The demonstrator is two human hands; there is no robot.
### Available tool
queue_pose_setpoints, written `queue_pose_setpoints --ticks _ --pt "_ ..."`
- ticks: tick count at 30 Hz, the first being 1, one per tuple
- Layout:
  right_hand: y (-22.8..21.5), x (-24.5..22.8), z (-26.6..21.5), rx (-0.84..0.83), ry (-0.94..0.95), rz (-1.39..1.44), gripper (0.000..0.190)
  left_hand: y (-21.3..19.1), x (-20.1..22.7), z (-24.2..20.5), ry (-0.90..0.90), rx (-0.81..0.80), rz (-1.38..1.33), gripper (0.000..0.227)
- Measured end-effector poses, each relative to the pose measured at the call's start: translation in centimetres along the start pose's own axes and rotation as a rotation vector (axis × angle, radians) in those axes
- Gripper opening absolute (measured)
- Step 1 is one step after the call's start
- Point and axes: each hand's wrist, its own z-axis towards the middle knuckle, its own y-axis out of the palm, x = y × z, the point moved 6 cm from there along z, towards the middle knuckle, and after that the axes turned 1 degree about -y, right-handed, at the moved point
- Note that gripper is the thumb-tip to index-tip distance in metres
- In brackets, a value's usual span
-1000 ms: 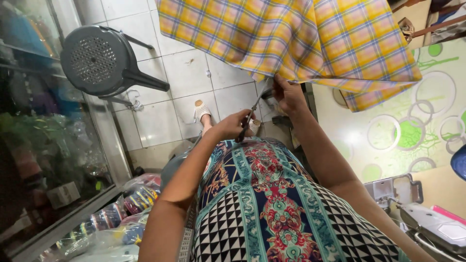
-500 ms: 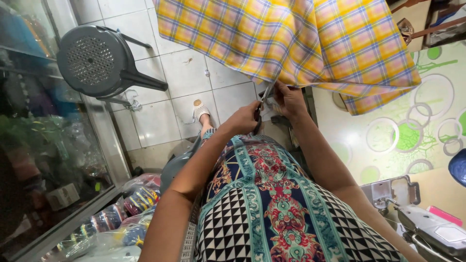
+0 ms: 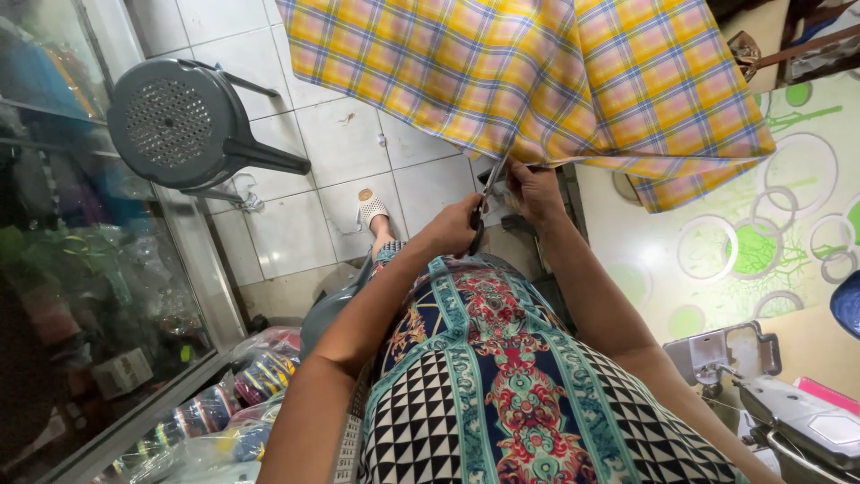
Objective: The person is using scissors to cut a large piece of yellow and blue plaid fabric on a low workspace.
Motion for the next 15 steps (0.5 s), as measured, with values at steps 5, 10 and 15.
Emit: queue_pose_setpoints --ticks 5,10,15 --pt "0.4 0.2 0.0 0.002 0.004 0.018 0.021 -0.4 0.8 -1.1 -0.020 -0.004 -0.015 0.058" --pt "-0.2 1.5 0.9 -0.011 -0.008 0.048 0.021 0.0 0.1 -0.7 -0.048 0.004 -0.057 0.054" --pt "-0.5 2.1 0.9 0.010 0.019 0.028 0.025 0.2 -1.0 -0.4 -0.046 0.003 -0.077 0.050"
